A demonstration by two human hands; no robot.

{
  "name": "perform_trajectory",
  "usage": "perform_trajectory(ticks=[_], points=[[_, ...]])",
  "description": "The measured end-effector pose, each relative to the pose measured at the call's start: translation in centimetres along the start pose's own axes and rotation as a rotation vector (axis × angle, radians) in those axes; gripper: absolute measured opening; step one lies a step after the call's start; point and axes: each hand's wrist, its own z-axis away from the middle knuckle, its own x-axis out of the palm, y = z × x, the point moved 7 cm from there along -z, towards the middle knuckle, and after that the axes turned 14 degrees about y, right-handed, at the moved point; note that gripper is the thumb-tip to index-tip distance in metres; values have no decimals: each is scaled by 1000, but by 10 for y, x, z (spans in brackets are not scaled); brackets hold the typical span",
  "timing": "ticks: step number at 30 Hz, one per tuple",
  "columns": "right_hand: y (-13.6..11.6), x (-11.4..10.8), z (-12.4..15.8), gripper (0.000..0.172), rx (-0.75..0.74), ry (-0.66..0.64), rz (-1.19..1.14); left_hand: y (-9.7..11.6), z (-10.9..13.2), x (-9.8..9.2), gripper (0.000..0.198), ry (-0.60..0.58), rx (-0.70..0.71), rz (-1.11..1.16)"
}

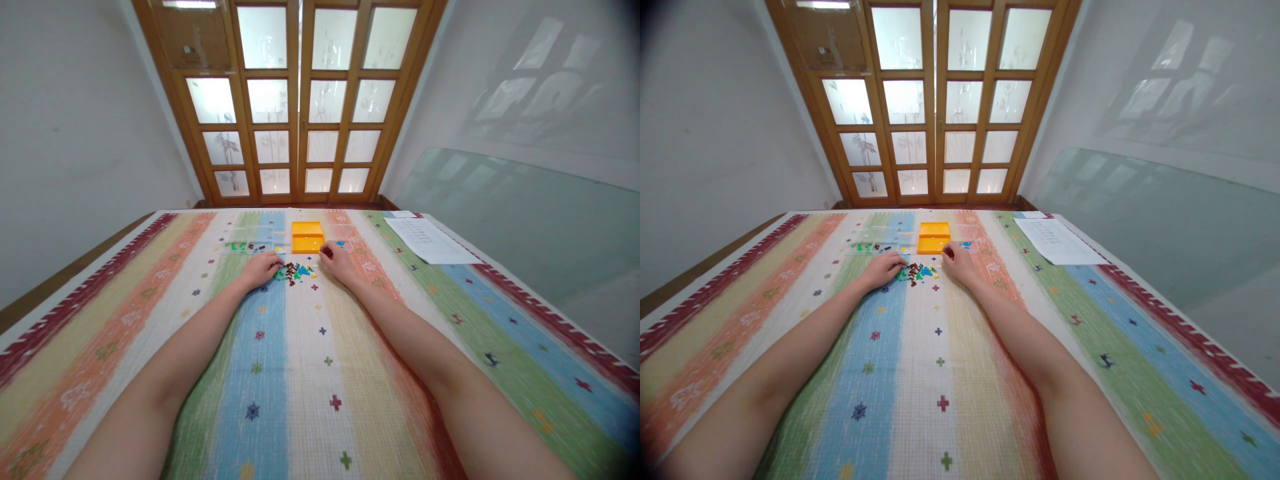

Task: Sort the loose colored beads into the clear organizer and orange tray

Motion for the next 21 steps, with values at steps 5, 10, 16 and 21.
perform_trajectory(ticks=[5,10,16,21], points=[[3,-2,-2,12,91,26,-64,1,-1,0,26,-5,12,-10],[5,-2,-2,14,119,72,-125,2,-1,-1,26,4,5,-3],[21,0,-7,18,188,109,-189,2,-1,-2,26,9,-2,6],[38,6,-6,20,347,108,-309,2,-1,-1,27,5,6,2]])
